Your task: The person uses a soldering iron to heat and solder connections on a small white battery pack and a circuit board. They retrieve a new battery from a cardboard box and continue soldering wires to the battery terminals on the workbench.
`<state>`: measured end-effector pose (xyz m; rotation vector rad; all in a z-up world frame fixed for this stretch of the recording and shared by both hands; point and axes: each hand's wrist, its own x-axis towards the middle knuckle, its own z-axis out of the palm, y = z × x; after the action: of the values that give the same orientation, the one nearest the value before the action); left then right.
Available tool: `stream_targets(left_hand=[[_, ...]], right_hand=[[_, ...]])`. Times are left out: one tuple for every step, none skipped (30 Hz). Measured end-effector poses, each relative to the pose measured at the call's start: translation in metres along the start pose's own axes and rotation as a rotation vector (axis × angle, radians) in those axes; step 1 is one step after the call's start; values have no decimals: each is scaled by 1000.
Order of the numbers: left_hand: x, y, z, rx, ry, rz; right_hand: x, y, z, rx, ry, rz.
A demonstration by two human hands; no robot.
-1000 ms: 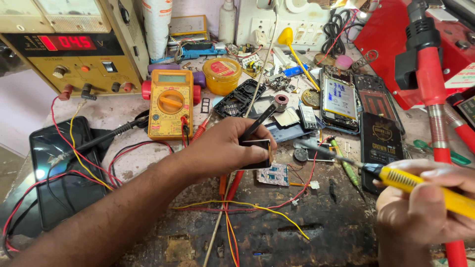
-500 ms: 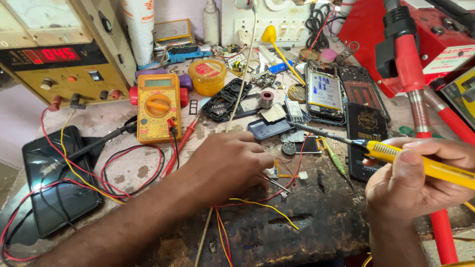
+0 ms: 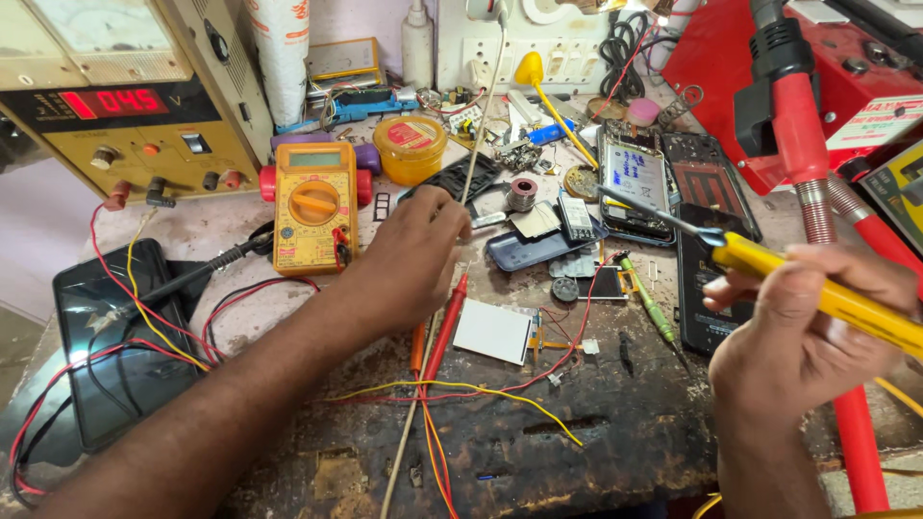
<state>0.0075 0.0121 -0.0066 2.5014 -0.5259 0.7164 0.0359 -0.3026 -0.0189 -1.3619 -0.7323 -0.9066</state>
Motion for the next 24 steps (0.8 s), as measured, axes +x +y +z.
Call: stream_targets(left_hand=[[-1, 1, 2, 49, 69, 49], [-1, 3, 2, 98, 137, 98], [-2, 6, -1, 73, 19, 73], [-5, 8, -7, 48, -99, 48], [-5, 12, -13, 22, -218, 27], [-6, 17, -16, 54, -235, 76], [-10, 25, -18, 83, -252, 123], [-11, 31, -20, 112, -269, 171], [-11, 34, -23, 93, -272, 181], [-11, 37, -26, 74, -275, 192], [-11, 40, -28, 55, -277, 202], [-10, 42, -29, 67, -334, 169], [-9, 43, -30, 80, -389, 136], [-9, 43, -30, 93, -444, 102], [-9, 43, -30, 74, -420, 109], [-9, 43, -30, 56, -396, 117], [-10, 42, -30, 37, -373, 124], [-11, 41, -30, -11, -355, 97], [-12, 39, -29, -61, -338, 72], [-13, 38, -27, -111, -320, 46], [-13, 36, -25, -160, -318, 55], [-12, 34, -23, -210, -315, 65], [-11, 32, -22, -256, -309, 77], [-10, 30, -21, -295, -307, 27]], right_hand=[[-1, 0, 1, -15, -33, -1], [-1, -1, 3, -22, -72, -9], [-1, -2, 5, -27, -98, 6], [-1, -4, 7, -32, -123, 21], [-2, -7, 9, -37, -134, 60], [-2, -9, 11, -63, -164, 90], [-3, -12, 12, -92, -197, 121], [-4, -16, 14, -142, -249, 142], [-4, -17, 18, -139, -290, 179], [-4, -19, 22, -138, -331, 216], [-2, -17, 29, -86, -362, 271], [-1, -17, 33, -33, -393, 326], [0, -18, 35, -83, -511, 248], [0, -19, 38, -133, -629, 169], [1, -20, 39, -181, -746, 90], [1, -21, 41, -191, -815, 140], [0, -21, 42, -201, -884, 192], [-1, -22, 43, -212, -952, 244], [-2, -22, 43, -234, -978, 205], [-2, -22, 42, -256, -1004, 165], [-2, -22, 41, -278, -1033, 124], [-4, -22, 41, -255, -1029, 179], [-4, -22, 42, -231, -1023, 230], [-4, -21, 42, -207, -1016, 282]])
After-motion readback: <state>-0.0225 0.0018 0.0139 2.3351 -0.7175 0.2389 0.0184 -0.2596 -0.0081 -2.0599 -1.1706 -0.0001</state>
